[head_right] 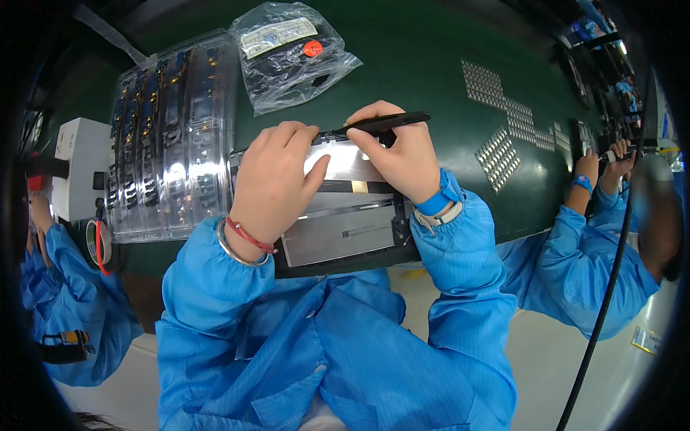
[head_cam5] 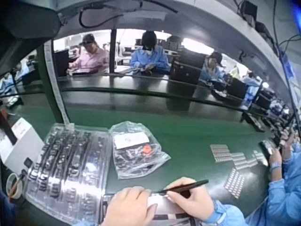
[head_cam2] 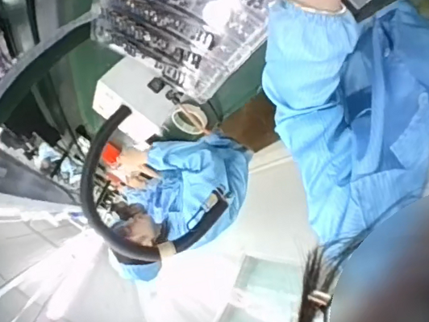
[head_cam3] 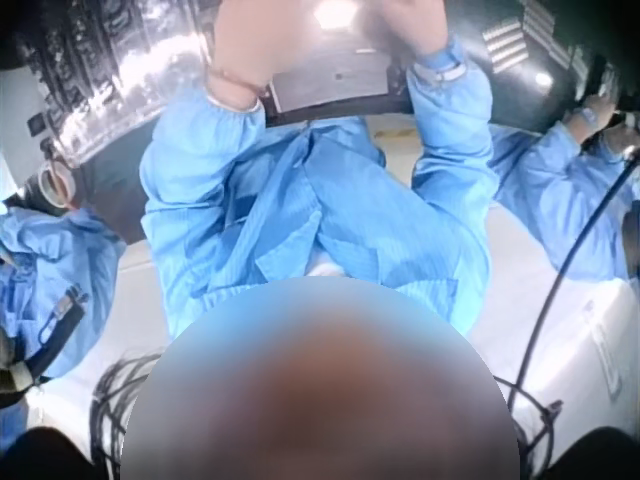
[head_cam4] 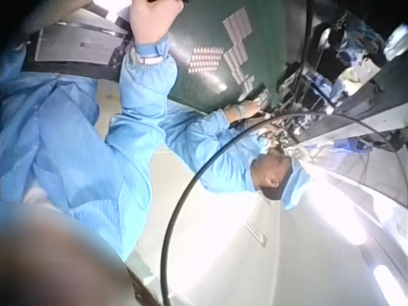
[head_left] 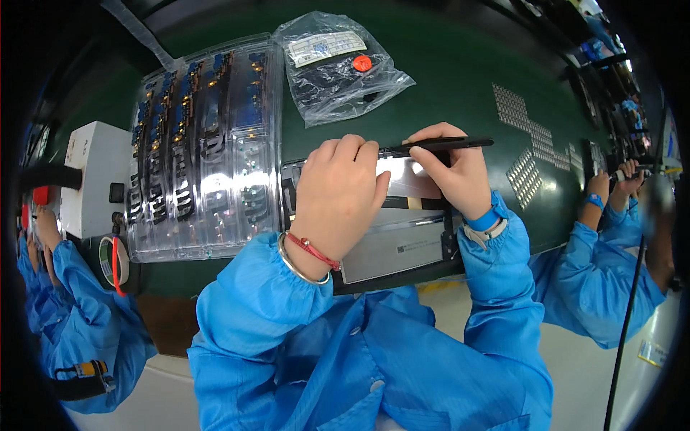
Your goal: The person assembles electronic components onto a rectangular metal chassis using tweezers. They pick small parts from a clear plastic tray and place them into specific slots on the chassis, repeating the process for multiple units.
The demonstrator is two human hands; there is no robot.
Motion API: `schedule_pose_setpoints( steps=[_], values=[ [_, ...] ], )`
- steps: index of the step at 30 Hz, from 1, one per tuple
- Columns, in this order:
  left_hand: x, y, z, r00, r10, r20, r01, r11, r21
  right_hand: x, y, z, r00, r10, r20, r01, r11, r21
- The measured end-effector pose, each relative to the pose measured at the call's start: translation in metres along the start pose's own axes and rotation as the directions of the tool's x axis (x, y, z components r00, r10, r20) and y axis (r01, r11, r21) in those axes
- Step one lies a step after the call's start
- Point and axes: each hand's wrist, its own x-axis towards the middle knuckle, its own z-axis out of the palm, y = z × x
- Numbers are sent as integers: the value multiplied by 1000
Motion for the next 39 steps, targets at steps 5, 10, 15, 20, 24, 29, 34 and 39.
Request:
schedule_pose_setpoints(
  steps=[5,10,15,20,24,29,34,39],
  values=[
    [-1,3,-1,999,-32,-5,32,999,6,-3,-3,2,1000,12,12,-12,1000,-8],
    [0,4,-5,998,-29,54,28,999,20,-3,-8,3,1000,7,22,-5,998,-64],
    [-1,3,-2,998,7,66,-12,998,69,-3,-8,2,1000,-24,5,24,993,-117],
    [-2,3,-1,999,-45,12,45,998,-44,-5,-6,-1,1000,10,-25,-11,999,-40],
    [-1,2,-1,1000,-30,4,30,997,-65,-4,-7,1,1000,11,6,-11,997,-82],
    [-3,1,0,1000,-23,-8,22,997,-73,-4,-9,1,997,-64,31,69,984,-167],
    [-5,-2,3,1000,-12,20,14,997,-70,-6,0,-2,998,-44,-48,48,995,82],
    [-15,14,-20,991,96,91,-105,990,91,-16,-12,-28,960,-223,-172,247,959,136]
  ],
)
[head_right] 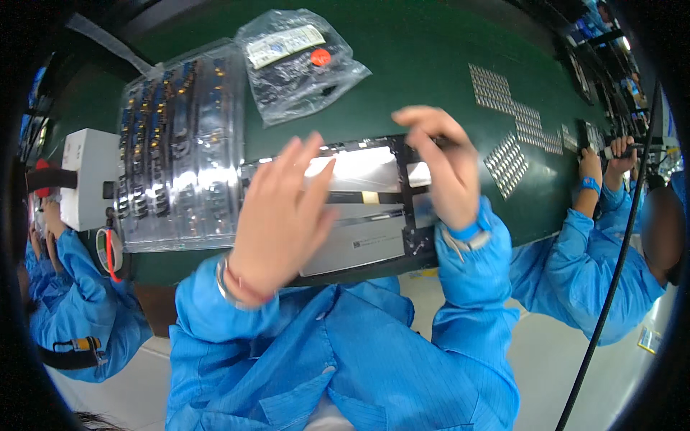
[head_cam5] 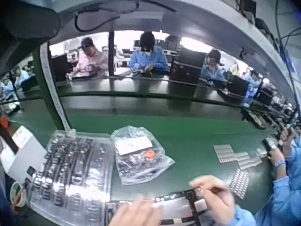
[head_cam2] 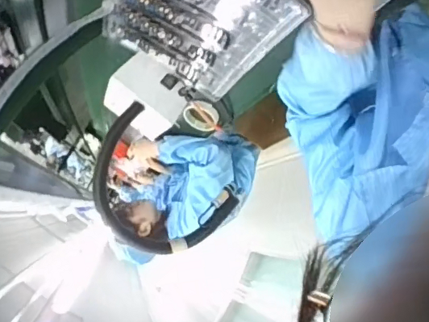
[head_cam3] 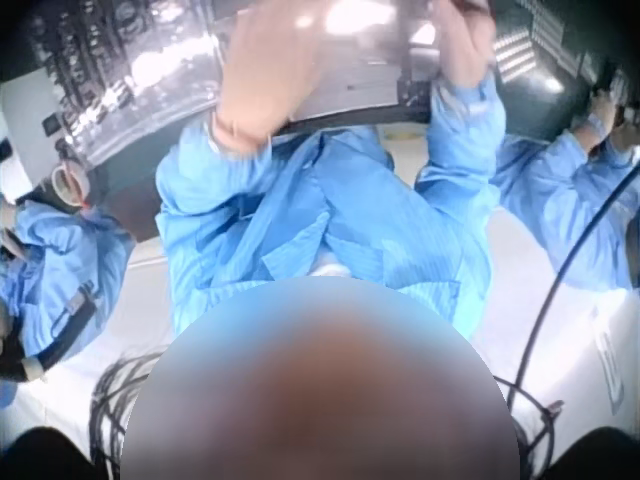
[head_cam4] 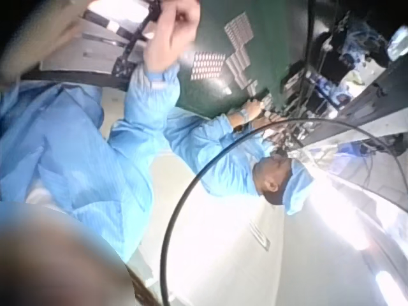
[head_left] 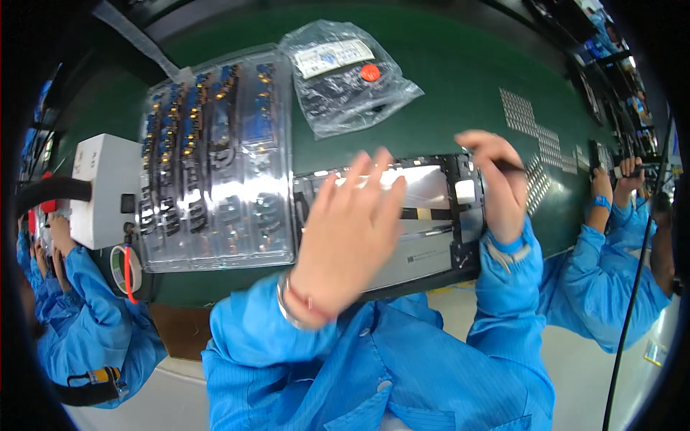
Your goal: The person assembles electronic components onto a rectangular metal chassis using tweezers. They pick small parts from a clear plastic tray and place them into specific slots on the chassis, repeating the process for multiple units.
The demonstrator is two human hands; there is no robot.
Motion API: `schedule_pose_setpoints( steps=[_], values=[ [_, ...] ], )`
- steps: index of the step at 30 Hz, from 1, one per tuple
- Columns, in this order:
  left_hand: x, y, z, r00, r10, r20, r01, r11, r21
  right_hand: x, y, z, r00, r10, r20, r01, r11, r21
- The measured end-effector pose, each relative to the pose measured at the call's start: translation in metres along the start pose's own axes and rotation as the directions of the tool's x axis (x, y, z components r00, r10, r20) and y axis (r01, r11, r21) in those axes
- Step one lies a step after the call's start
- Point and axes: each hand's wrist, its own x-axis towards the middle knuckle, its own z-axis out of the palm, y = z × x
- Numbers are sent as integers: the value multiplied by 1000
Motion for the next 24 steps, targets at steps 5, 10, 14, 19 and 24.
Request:
schedule_pose_setpoints(
  steps=[5,10,14,19,24],
  values=[
    [-84,19,-29,982,188,-24,-189,979,-72,-62,-41,-26,958,-21,287,217,709,-671],
    [-96,4,-13,970,238,-54,-239,971,-10,-107,-40,-5,922,84,377,268,564,-781],
    [-89,-2,-12,956,286,-66,-289,956,-43,-115,-29,-7,943,-65,327,298,601,-741],
    [-85,-4,-28,969,248,-20,-249,965,-81,-116,-32,-2,942,-91,323,312,594,-741],
    [-7,-75,-93,994,83,-75,-74,990,119,-107,-55,-1,956,-143,255,288,606,-741]
  ],
)
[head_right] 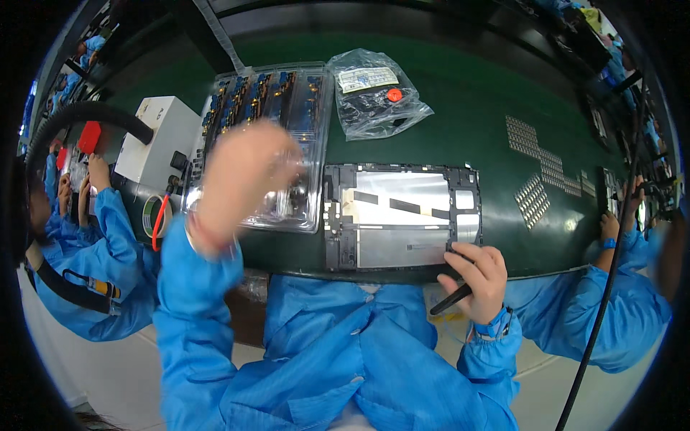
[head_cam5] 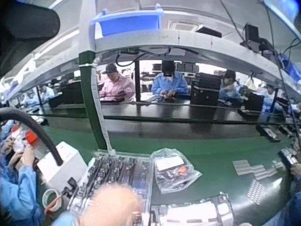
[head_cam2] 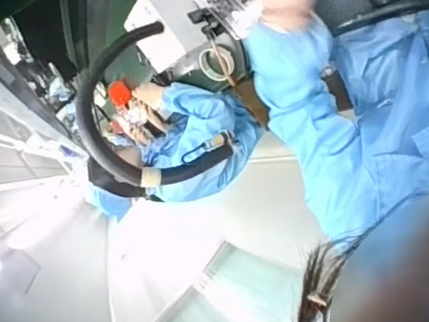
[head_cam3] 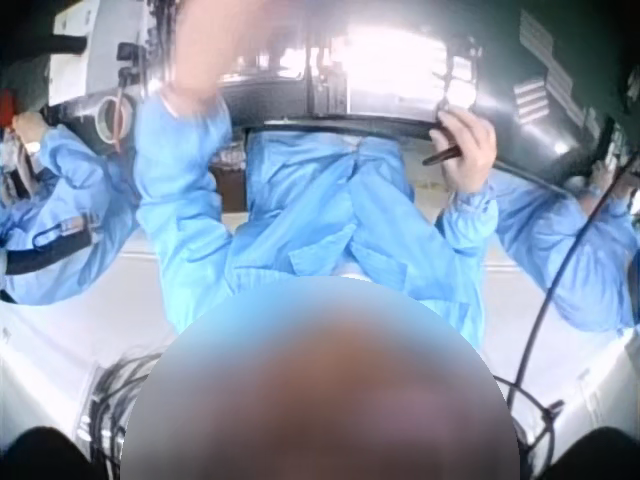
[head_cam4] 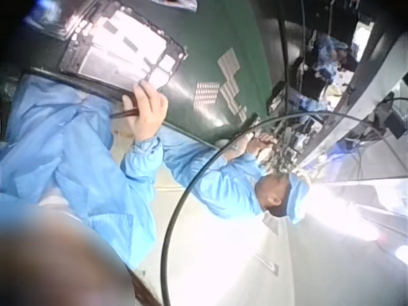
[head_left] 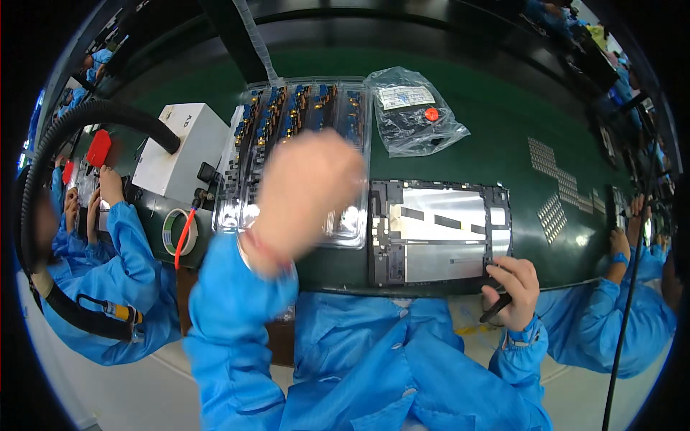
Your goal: The person assembles electronic components onto a rectangular metal chassis using tweezers. They pick small parts from a clear plastic tray and place them into specific slots on the chassis, repeating the process for multiple units.
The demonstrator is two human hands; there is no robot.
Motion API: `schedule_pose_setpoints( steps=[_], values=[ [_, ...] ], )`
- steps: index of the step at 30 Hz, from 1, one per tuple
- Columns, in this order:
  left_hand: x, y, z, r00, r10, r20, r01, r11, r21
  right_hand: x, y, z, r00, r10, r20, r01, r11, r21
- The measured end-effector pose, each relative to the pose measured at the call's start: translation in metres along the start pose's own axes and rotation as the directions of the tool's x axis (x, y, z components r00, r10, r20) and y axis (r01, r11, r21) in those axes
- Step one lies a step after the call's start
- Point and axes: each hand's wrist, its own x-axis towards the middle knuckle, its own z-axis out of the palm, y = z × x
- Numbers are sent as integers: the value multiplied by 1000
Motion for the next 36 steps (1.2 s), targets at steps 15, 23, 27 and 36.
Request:
schedule_pose_setpoints(
  steps=[15,23,27,36],
  values=[
    [55,-107,28,923,-375,84,291,823,488,26,-43,30,969,-111,-219,186,914,362],
    [7,-12,-60,945,-321,-64,320,947,-30,41,-54,32,955,267,128,-232,406,884],
    [-35,60,-50,970,41,-240,-9,991,133,59,-58,32,890,134,435,-436,-26,900],
    [-68,86,3,858,426,-286,-346,892,292,81,-67,53,838,173,517,-489,-184,853]
  ],
)
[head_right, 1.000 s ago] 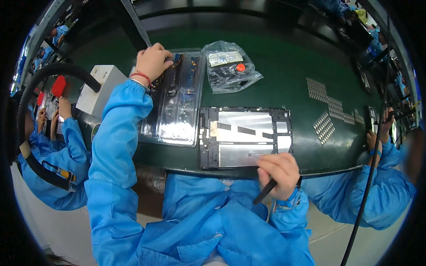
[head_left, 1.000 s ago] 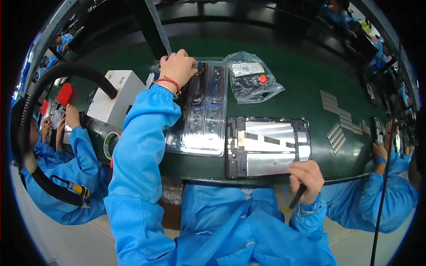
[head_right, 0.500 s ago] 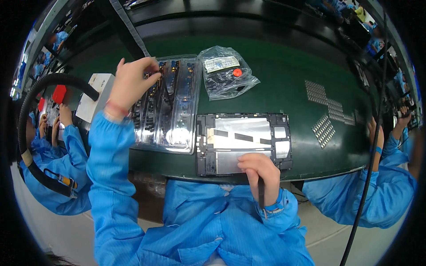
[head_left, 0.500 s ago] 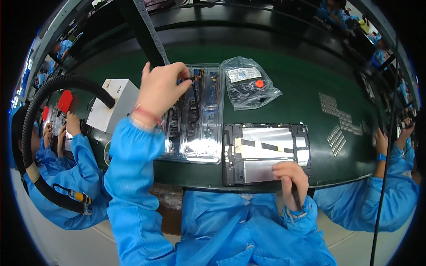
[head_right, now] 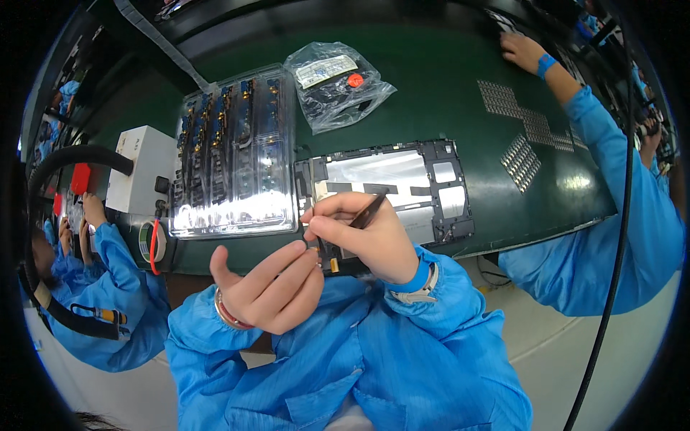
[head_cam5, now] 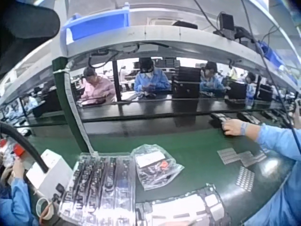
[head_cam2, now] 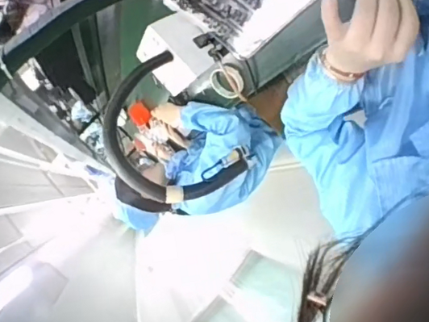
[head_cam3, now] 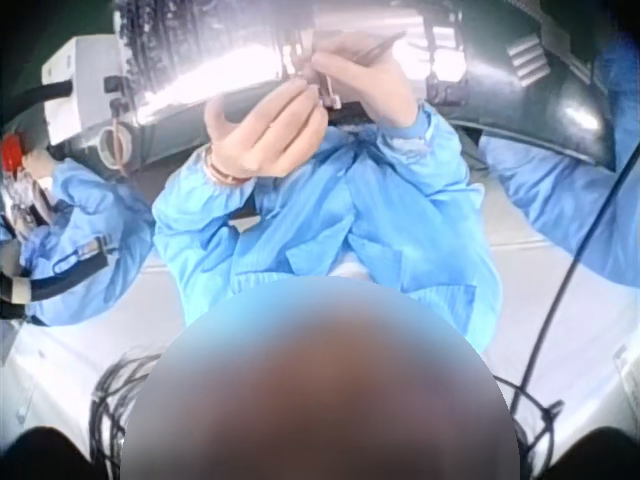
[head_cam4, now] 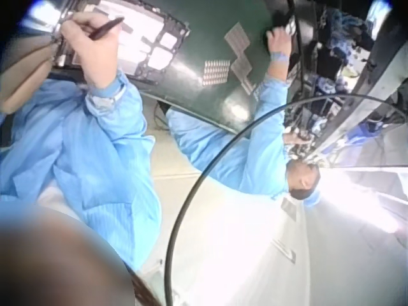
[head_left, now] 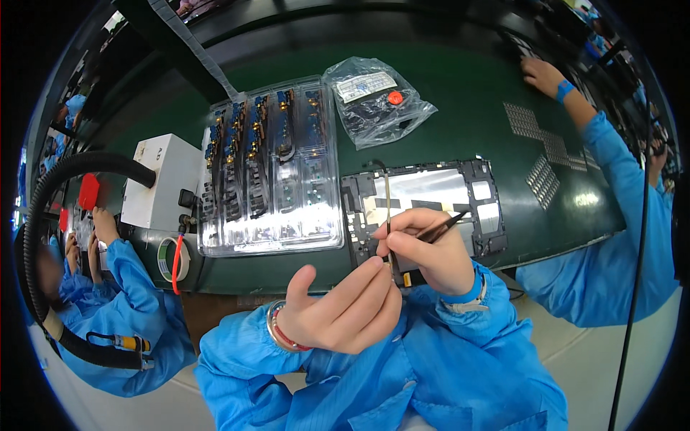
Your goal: The person assembles electronic components onto a rectangular metal chassis using tweezers. They pick small parts from a clear plastic tray and place them into specific slots on the chassis, repeating the process for multiple units.
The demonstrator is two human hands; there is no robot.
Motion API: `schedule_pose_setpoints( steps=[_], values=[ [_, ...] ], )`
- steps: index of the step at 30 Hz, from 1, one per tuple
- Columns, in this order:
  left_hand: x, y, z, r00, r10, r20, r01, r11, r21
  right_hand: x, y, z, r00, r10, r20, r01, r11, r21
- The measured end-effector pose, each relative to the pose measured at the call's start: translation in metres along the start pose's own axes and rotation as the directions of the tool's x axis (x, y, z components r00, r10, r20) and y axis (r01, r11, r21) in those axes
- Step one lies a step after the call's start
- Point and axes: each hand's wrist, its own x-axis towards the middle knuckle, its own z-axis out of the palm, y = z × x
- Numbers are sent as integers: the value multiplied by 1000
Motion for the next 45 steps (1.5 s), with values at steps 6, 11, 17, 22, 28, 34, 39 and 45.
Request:
schedule_pose_setpoints(
  steps=[6,11,17,22,28,34,39,45],
  values=[
    [22,-10,5,918,-362,162,394,880,-266,-8,6,7,980,-145,-136,110,965,-240],
    [27,-15,2,881,-435,186,470,850,-239,-13,4,16,859,-512,-18,341,597,-727],
    [23,-16,-1,945,-303,127,314,947,-75,-19,5,19,761,-634,139,389,274,-880],
    [16,-13,-11,956,-292,33,293,955,-43,-25,6,27,783,-590,198,450,316,-835],
    [-58,-3,-63,684,-725,-74,725,667,170,-35,27,25,882,-404,242,438,515,-737],
    [-198,36,-76,248,-959,134,825,282,490,-39,31,16,974,-204,95,218,745,-630],
    [-194,37,-75,-61,-970,237,810,90,580,-29,34,17,963,-241,121,266,774,-575],
    [-64,23,-57,442,-867,229,872,355,-336,-24,30,21,949,-213,231,311,747,-588]
  ],
)
